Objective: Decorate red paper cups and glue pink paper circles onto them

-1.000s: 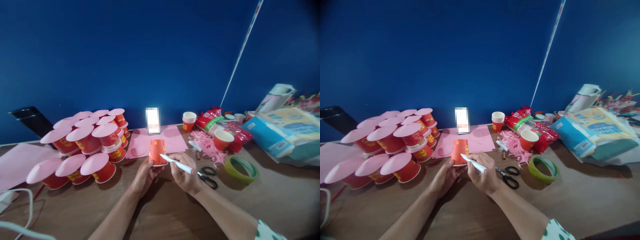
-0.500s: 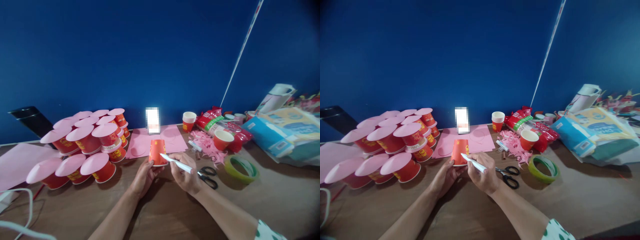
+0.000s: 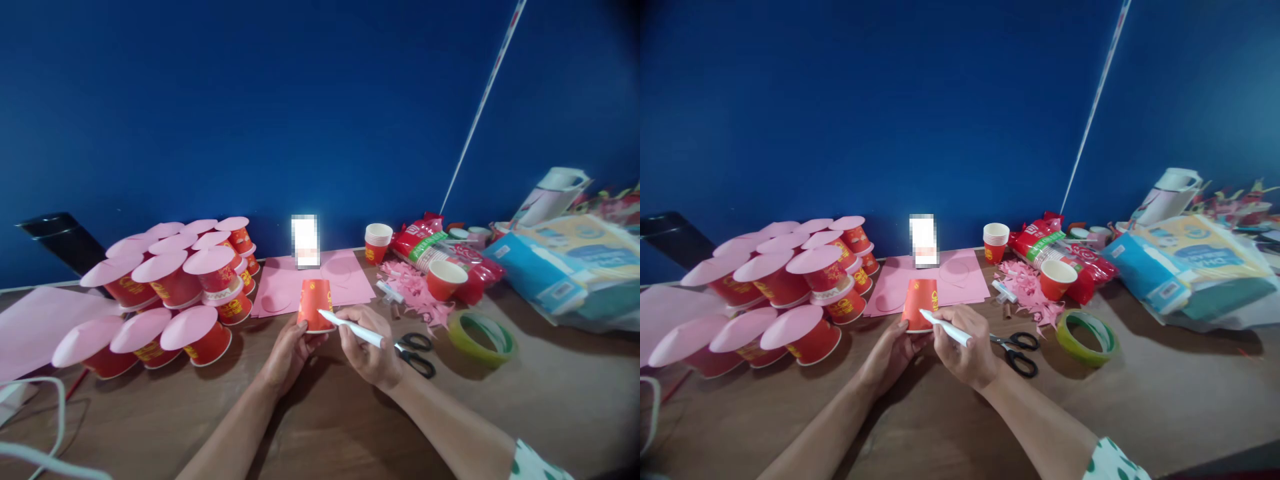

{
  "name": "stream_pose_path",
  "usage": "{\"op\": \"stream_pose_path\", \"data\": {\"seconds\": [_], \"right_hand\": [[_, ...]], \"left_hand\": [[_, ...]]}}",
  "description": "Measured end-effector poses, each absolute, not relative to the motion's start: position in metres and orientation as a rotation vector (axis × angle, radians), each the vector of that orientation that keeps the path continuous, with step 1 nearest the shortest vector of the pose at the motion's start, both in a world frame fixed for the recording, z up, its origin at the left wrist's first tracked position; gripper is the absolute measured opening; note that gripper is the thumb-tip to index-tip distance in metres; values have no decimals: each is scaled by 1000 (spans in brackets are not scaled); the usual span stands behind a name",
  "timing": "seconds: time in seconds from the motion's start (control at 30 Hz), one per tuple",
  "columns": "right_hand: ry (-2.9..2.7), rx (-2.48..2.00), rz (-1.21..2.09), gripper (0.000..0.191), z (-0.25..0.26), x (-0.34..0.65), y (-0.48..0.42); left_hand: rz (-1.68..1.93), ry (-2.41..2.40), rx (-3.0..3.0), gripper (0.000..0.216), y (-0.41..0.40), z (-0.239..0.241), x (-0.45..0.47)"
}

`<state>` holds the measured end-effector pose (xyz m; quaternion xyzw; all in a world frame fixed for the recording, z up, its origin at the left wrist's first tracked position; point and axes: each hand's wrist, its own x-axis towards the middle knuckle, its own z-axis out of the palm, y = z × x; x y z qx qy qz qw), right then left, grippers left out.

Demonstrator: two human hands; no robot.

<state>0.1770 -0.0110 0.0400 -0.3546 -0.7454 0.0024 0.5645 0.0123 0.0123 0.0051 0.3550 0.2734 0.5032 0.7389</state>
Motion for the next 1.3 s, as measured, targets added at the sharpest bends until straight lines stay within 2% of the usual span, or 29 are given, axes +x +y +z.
{"op": "stream_pose_path", "data": {"seconds": [0.43, 1.1, 1.3], "right_hand": [[-1779, -831, 3, 13, 47, 176, -14], [-1641, -876, 45, 12, 42, 179, -12], [-1572, -899, 137, 24, 32, 178, -4]], "left_hand": [[1112, 617, 752, 25, 12, 4, 12], [1106, 593, 788, 33, 12, 5, 12], [1120, 594, 753, 34, 12, 5, 11]]}}
